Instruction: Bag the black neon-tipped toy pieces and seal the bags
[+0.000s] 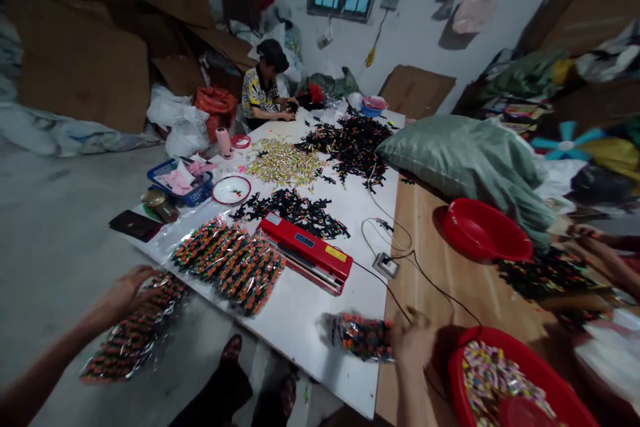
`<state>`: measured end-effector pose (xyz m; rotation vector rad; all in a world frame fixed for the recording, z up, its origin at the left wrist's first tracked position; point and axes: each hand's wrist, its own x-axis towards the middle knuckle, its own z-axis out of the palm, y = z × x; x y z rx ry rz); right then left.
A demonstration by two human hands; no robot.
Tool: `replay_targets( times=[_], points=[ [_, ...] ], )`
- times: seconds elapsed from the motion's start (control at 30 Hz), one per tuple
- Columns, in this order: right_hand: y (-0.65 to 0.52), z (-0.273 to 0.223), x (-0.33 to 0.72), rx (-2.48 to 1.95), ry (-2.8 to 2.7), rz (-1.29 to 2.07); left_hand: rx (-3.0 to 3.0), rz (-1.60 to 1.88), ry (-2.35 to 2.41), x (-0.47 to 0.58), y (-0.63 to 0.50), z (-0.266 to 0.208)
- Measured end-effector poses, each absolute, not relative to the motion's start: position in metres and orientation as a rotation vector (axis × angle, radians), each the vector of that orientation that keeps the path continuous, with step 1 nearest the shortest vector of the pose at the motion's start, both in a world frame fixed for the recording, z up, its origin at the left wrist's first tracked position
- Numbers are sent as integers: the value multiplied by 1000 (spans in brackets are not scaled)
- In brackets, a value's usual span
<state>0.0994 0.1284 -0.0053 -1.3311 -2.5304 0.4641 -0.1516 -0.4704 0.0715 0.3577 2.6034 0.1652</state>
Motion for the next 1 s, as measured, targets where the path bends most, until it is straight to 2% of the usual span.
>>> replay_targets(
  times=[0.13,0.2,0.33,0.47,0.6,0.87,1.0],
  points=[
    [4,-14,-26,-691,-2633,1277,237,346,2848,-223,-460,64],
    [-53,-34,-79,-507,-2676,1439,266,358,2828,-264,-443,44],
    [-114,-71,-141,-528,-2714,1648,377,416,2625,-331,-395,-17],
    [-128,-81,-161,-523,-2867,1627,658,524,2340,-347,-355,-63],
    [-132,-82,-172,-676,-2885,1544,874,542,2256,-337,-342,-72],
    [-150,-68,-168,-1013,-2701,1702,745,346,2344,-310,-338,-36],
    [-230,-72,-191,-781,-2780,1794,617,349,2397,-260,-345,-6]
  ],
)
